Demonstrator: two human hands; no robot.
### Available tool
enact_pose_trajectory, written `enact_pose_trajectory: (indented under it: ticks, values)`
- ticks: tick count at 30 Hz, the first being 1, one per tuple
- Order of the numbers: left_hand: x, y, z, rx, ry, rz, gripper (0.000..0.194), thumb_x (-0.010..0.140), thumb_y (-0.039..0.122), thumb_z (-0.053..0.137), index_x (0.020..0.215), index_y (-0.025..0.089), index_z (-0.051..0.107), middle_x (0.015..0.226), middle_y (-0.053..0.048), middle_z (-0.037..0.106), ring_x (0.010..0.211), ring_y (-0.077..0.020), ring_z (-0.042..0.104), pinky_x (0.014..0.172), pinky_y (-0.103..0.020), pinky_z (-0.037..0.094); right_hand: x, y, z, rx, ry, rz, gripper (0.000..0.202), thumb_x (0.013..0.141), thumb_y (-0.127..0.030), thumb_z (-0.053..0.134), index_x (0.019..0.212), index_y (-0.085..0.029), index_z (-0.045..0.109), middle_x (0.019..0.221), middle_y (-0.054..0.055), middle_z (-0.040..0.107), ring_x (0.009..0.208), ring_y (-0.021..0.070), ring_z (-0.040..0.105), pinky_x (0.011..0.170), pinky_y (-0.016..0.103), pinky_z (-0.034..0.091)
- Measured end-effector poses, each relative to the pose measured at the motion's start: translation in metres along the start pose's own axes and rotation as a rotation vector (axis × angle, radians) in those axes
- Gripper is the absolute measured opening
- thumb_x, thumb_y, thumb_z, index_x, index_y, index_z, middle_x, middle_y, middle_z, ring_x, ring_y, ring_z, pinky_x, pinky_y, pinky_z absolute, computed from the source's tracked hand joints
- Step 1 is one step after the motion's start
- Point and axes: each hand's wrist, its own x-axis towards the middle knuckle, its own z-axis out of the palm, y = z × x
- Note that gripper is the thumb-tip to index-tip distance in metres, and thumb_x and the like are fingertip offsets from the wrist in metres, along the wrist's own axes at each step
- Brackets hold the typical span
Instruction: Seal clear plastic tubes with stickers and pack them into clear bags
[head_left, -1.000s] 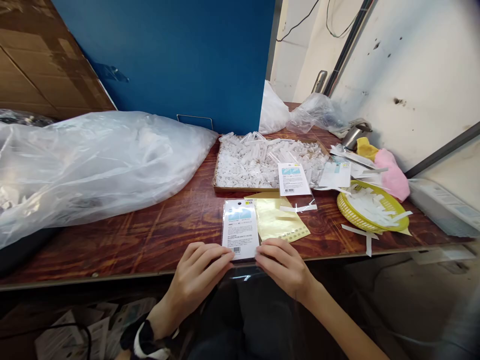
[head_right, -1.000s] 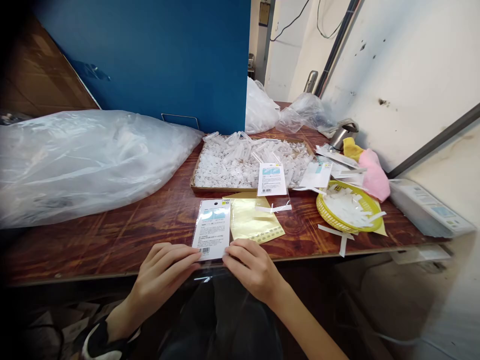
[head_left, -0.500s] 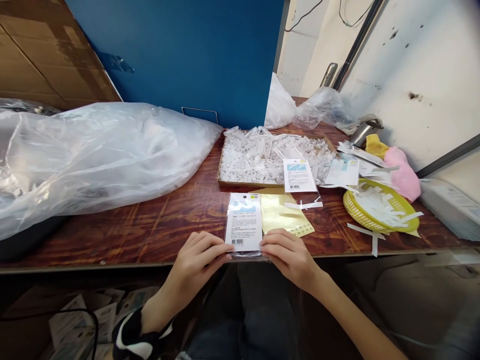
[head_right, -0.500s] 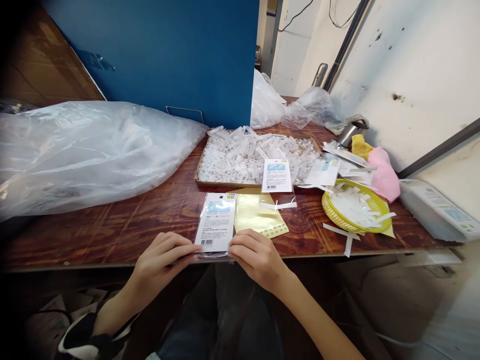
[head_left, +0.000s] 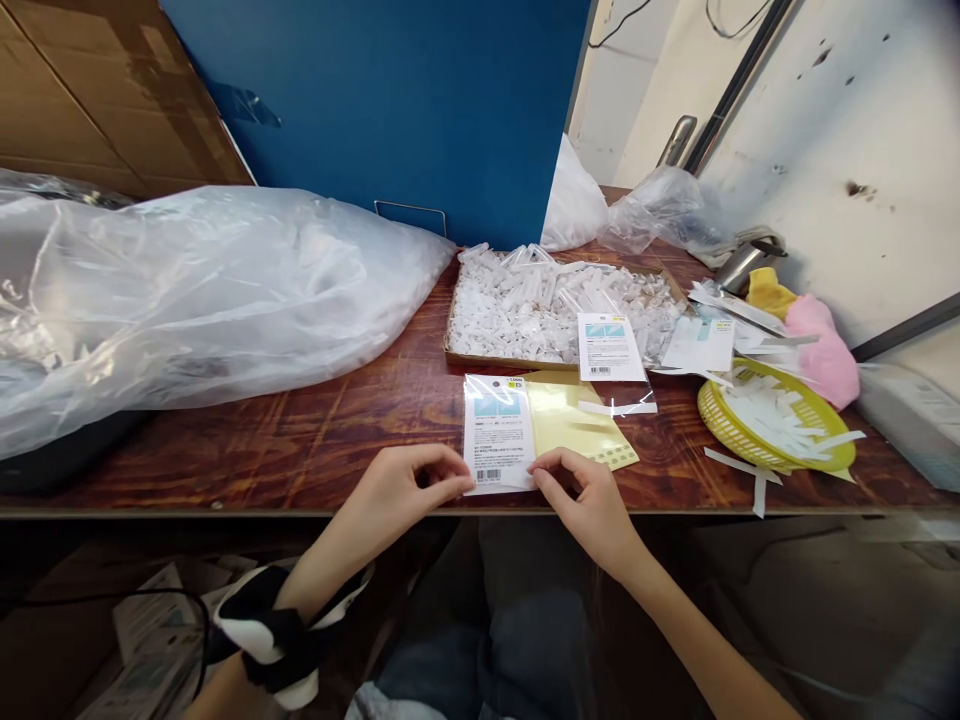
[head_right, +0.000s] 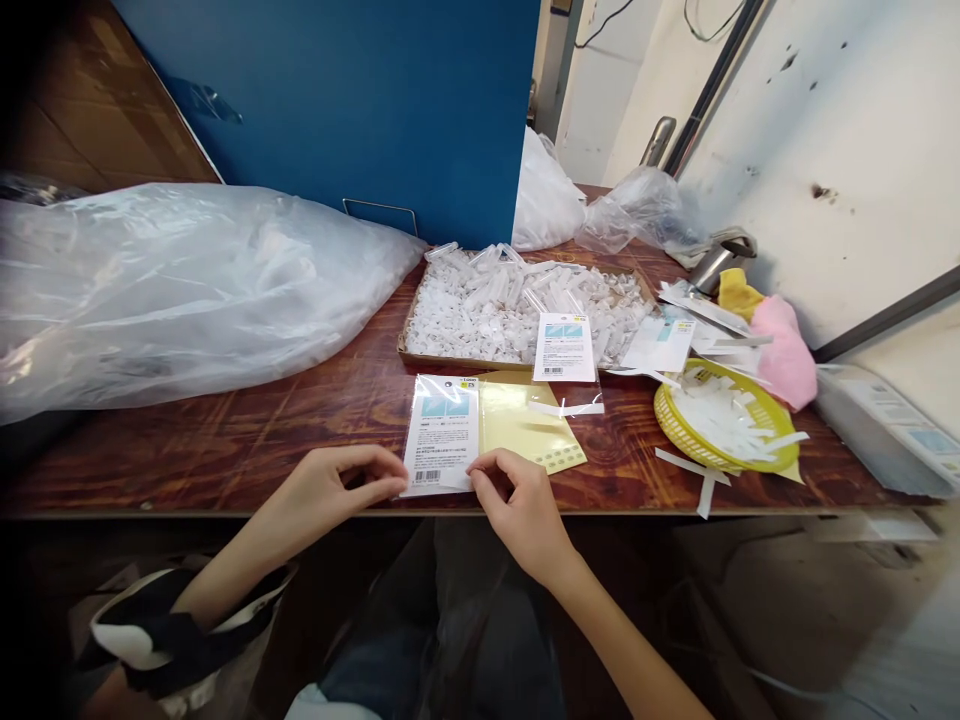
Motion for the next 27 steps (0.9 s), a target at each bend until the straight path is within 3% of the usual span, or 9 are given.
enact_pose_trajectory:
  ticks: [4, 8, 11, 18, 27]
  values:
    - [0.004, 0.001, -0.001, -0.018, 0.229, -0.134, 0.043, 0.084, 0.051, 0.046, 0.073, 0.015, 0.066, 0.058, -0.003, 0.065, 0.051, -0.0138, 0.058, 0.046, -0.02, 0.043, 0.002, 0.0, 0.003, 0.003, 0.048, 0.025, 0.013, 0.083, -0.026, 0.055, 0.078, -0.018, 0.064, 0.073, 0.002, 0.065, 0.067, 0.0152, 0.059, 0.059, 0.024, 0.046]
    - [0.011, 0.008, 0.005, 0.011, 0.057, -0.193, 0.043, 0.082, 0.05, 0.051, 0.057, 0.016, 0.061, 0.049, -0.001, 0.061, 0.041, -0.0109, 0.053, 0.04, -0.018, 0.039, 0.002, 0.0, 0.004, 0.029, 0.05, 0.04, 0.014, 0.081, -0.03, 0.061, 0.076, -0.018, 0.065, 0.075, 0.002, 0.067, 0.07, 0.0159, 0.061, 0.064, 0.024, 0.048]
    - [0.018, 0.012, 0.008, -0.048, -0.039, -0.225, 0.034, 0.079, 0.044, 0.056, 0.062, 0.015, 0.061, 0.048, 0.001, 0.061, 0.038, -0.0097, 0.052, 0.038, -0.017, 0.037, 0.001, 0.0, 0.004, 0.041, 0.054, 0.057, 0.015, 0.08, -0.031, 0.062, 0.074, -0.018, 0.065, 0.073, 0.002, 0.066, 0.068, 0.0152, 0.06, 0.063, 0.024, 0.047]
    - [0.017, 0.007, 0.008, -0.146, -0.032, -0.217, 0.027, 0.075, 0.039, 0.06, 0.062, 0.015, 0.06, 0.047, 0.002, 0.058, 0.042, -0.0091, 0.052, 0.041, -0.016, 0.038, 0.004, 0.0, 0.003, 0.028, 0.061, 0.095, 0.02, 0.081, -0.033, 0.059, 0.068, -0.017, 0.058, 0.064, -0.001, 0.057, 0.058, 0.0118, 0.051, 0.054, 0.022, 0.041]
    - [0.017, 0.004, 0.006, -0.147, -0.088, -0.153, 0.027, 0.08, 0.037, 0.056, 0.066, 0.015, 0.062, 0.053, 0.001, 0.06, 0.048, -0.0097, 0.053, 0.045, -0.017, 0.041, 0.01, -0.005, -0.001, 0.025, -0.001, 0.17, 0.021, 0.079, -0.033, 0.059, 0.065, -0.017, 0.055, 0.062, -0.001, 0.056, 0.058, 0.0116, 0.049, 0.053, 0.022, 0.04]
